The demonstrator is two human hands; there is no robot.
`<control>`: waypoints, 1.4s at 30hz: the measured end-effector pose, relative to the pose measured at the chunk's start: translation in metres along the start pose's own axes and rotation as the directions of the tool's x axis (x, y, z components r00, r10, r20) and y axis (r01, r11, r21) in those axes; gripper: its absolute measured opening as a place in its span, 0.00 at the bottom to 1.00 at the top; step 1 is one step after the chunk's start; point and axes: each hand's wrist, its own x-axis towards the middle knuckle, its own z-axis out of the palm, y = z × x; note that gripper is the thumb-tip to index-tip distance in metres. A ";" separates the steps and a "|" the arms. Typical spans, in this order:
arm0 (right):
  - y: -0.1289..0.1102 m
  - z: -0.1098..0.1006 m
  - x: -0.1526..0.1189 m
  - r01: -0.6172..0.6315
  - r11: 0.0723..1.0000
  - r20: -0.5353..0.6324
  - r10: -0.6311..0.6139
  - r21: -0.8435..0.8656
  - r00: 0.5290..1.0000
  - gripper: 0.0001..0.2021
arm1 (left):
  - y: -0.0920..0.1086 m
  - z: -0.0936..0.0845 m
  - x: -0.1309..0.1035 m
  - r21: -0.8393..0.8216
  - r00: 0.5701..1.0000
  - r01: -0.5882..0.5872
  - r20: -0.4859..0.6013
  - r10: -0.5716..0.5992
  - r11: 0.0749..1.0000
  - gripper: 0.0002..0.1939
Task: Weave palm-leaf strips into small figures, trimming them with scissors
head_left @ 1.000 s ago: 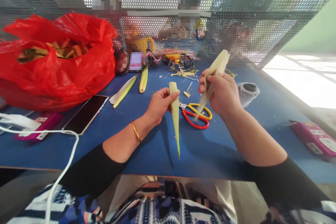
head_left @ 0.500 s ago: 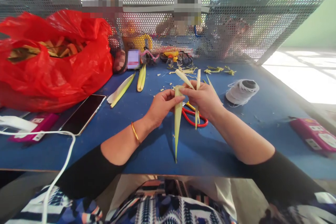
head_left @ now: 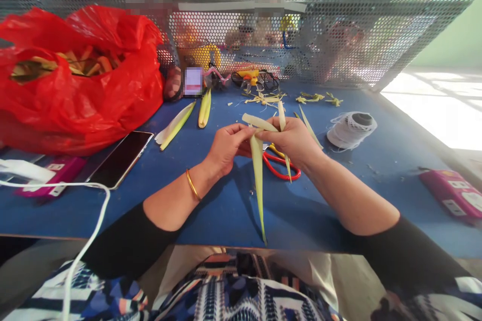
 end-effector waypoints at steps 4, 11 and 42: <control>0.001 -0.001 0.001 -0.004 1.000 0.024 0.004 -0.004 1.000 0.11 | 0.001 0.001 0.000 0.066 1.000 -0.015 -0.022 0.016 0.998 0.08; 0.008 0.000 0.003 0.049 0.998 0.003 -0.049 0.026 0.999 0.13 | 0.003 0.001 0.000 0.083 0.999 -0.024 -0.030 0.027 0.996 0.05; 0.020 0.008 0.004 0.089 0.993 -0.007 -0.090 -0.071 0.996 0.14 | -0.003 0.000 0.005 0.138 0.985 -0.133 -0.095 0.147 0.982 0.07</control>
